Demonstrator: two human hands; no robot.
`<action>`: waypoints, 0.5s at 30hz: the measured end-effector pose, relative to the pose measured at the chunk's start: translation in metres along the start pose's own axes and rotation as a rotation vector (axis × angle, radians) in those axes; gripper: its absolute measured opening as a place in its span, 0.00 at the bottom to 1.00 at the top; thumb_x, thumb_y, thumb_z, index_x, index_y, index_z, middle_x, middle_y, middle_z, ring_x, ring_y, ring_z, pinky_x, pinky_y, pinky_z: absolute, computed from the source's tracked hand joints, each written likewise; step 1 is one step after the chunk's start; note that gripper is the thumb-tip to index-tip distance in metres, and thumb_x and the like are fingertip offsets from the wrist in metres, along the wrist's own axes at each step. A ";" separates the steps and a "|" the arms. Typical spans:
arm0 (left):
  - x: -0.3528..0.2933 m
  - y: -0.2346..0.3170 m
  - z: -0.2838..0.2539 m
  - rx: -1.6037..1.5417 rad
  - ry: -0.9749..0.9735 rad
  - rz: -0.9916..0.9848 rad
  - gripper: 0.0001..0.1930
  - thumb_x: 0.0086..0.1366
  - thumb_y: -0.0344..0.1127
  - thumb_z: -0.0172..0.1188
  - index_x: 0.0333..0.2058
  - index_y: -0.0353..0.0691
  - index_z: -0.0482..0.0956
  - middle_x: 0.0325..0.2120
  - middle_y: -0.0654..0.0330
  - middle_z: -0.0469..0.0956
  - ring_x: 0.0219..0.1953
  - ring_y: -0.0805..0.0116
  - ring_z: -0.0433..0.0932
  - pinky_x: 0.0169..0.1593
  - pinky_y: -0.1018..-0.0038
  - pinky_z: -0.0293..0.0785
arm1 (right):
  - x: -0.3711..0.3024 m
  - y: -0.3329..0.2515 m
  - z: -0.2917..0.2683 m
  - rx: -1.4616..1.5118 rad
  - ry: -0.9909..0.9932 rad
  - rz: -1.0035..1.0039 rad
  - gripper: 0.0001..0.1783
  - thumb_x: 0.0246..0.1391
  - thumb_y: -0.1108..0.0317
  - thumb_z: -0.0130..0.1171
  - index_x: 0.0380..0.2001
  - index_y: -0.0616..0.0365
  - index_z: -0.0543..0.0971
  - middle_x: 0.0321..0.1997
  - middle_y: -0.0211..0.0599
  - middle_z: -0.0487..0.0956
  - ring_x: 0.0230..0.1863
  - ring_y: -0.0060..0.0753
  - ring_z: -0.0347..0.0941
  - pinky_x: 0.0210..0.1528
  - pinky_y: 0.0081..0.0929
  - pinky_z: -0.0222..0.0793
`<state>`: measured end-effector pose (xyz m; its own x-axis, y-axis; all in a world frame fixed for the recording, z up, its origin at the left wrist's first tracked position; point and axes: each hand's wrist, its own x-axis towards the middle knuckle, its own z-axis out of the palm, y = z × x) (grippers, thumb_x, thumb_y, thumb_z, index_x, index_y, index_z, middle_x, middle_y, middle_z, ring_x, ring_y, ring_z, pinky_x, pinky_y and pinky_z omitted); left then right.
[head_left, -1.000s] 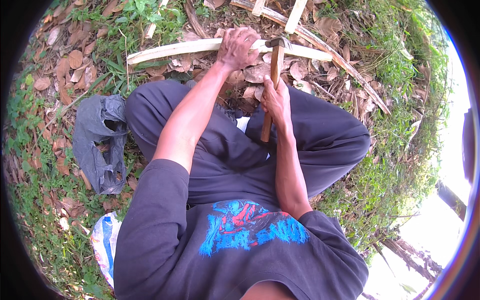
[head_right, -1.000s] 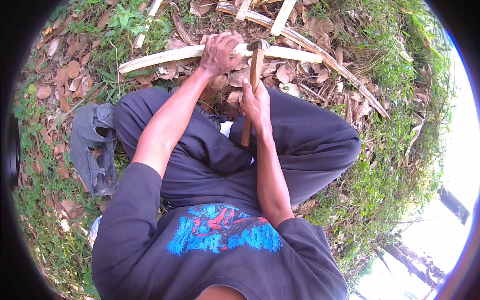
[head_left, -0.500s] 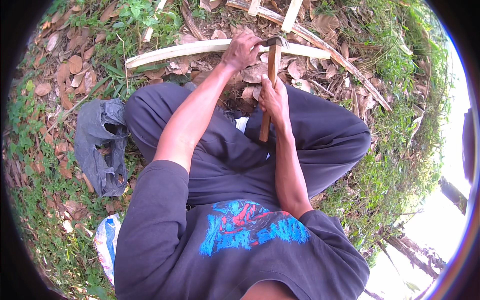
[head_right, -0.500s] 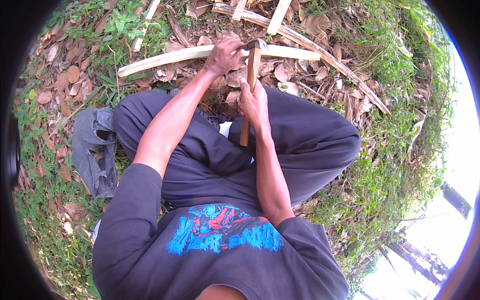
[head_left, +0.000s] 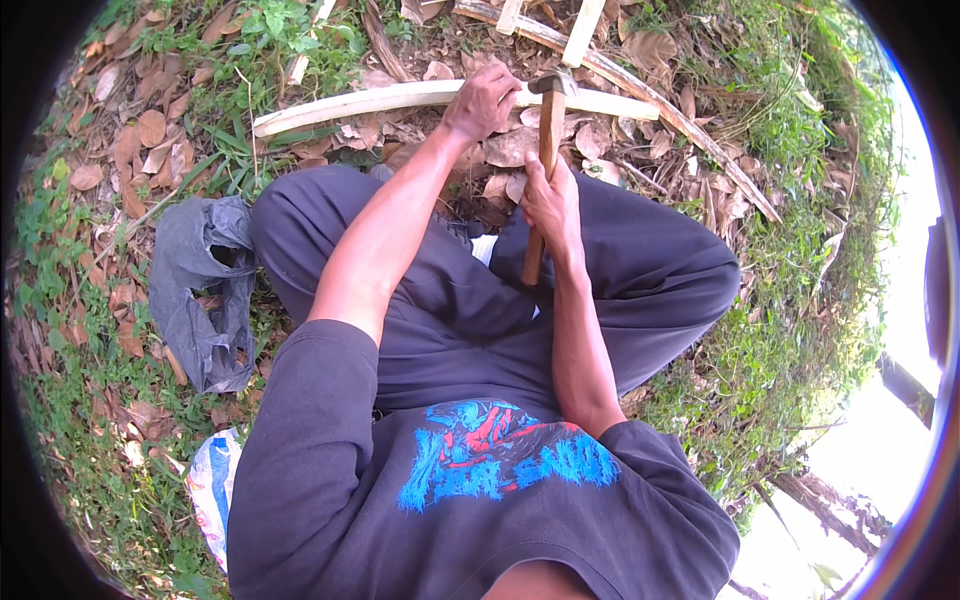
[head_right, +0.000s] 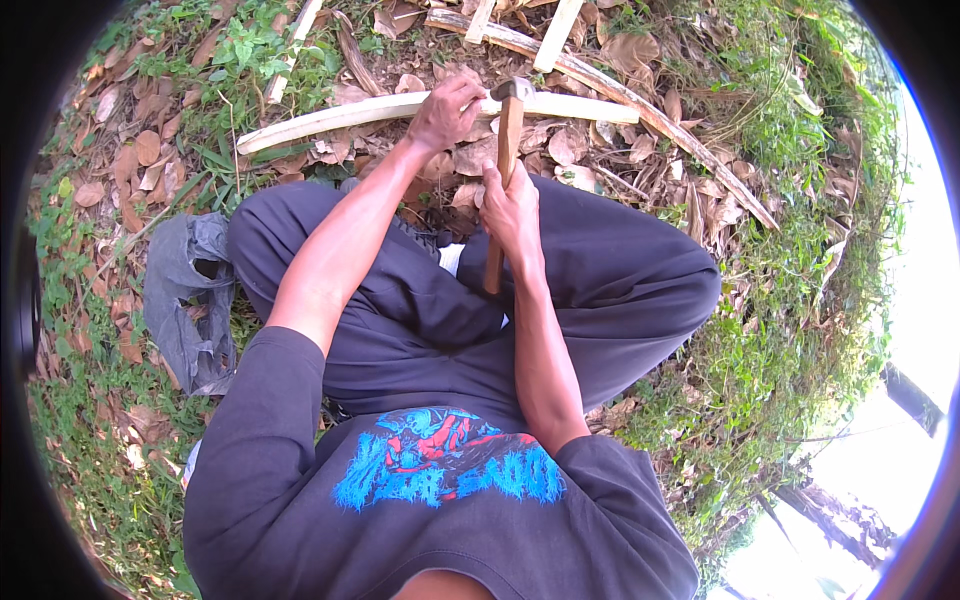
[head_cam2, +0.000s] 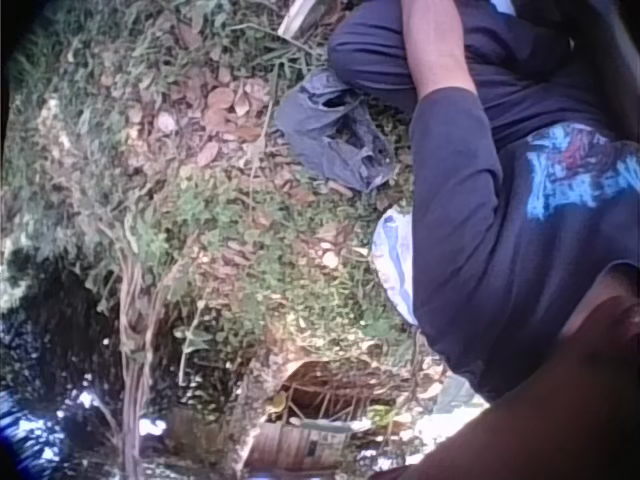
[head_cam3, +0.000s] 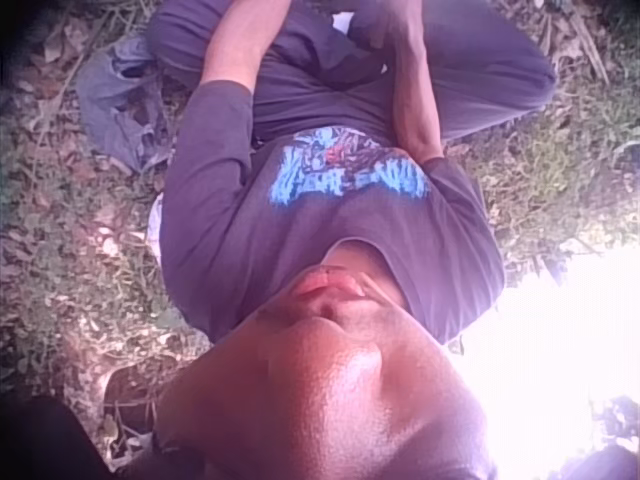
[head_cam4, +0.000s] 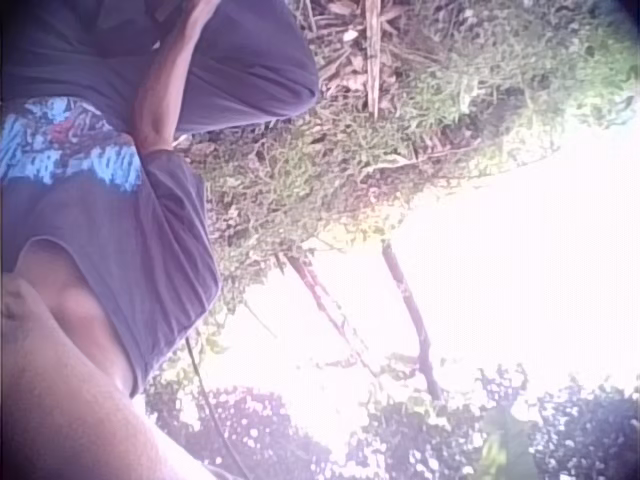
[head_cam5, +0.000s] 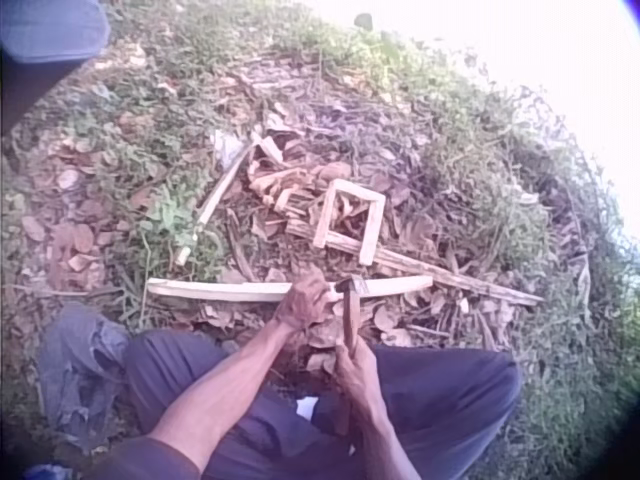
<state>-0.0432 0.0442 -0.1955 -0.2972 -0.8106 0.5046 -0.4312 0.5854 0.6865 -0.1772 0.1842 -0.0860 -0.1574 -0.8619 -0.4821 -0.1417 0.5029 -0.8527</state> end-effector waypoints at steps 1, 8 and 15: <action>0.000 0.002 -0.001 0.005 -0.006 -0.006 0.05 0.63 0.26 0.63 0.37 0.34 0.81 0.36 0.53 0.81 0.39 0.55 0.82 0.45 0.64 0.81 | 0.004 0.000 -0.001 -0.104 0.009 0.006 0.17 0.70 0.56 0.54 0.35 0.59 0.70 0.17 0.32 0.71 0.13 0.26 0.67 0.16 0.29 0.62; 0.001 0.002 -0.002 0.030 0.021 0.030 0.04 0.63 0.27 0.63 0.34 0.32 0.82 0.32 0.54 0.80 0.37 0.59 0.81 0.45 0.67 0.81 | 0.016 0.018 -0.001 -0.288 0.084 -0.174 0.18 0.71 0.55 0.54 0.33 0.58 0.69 0.15 0.27 0.67 0.12 0.20 0.64 0.13 0.25 0.59; 0.001 -0.001 -0.001 -0.007 -0.009 0.007 0.06 0.62 0.26 0.63 0.38 0.34 0.80 0.35 0.52 0.81 0.40 0.51 0.82 0.46 0.62 0.80 | 0.019 0.022 0.000 -0.238 0.134 -0.256 0.18 0.70 0.55 0.55 0.34 0.60 0.71 0.15 0.29 0.69 0.13 0.24 0.67 0.15 0.28 0.62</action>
<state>-0.0424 0.0424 -0.1950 -0.3083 -0.8064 0.5047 -0.4227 0.5914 0.6868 -0.1830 0.1787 -0.1137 -0.2120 -0.9532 -0.2156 -0.4139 0.2874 -0.8638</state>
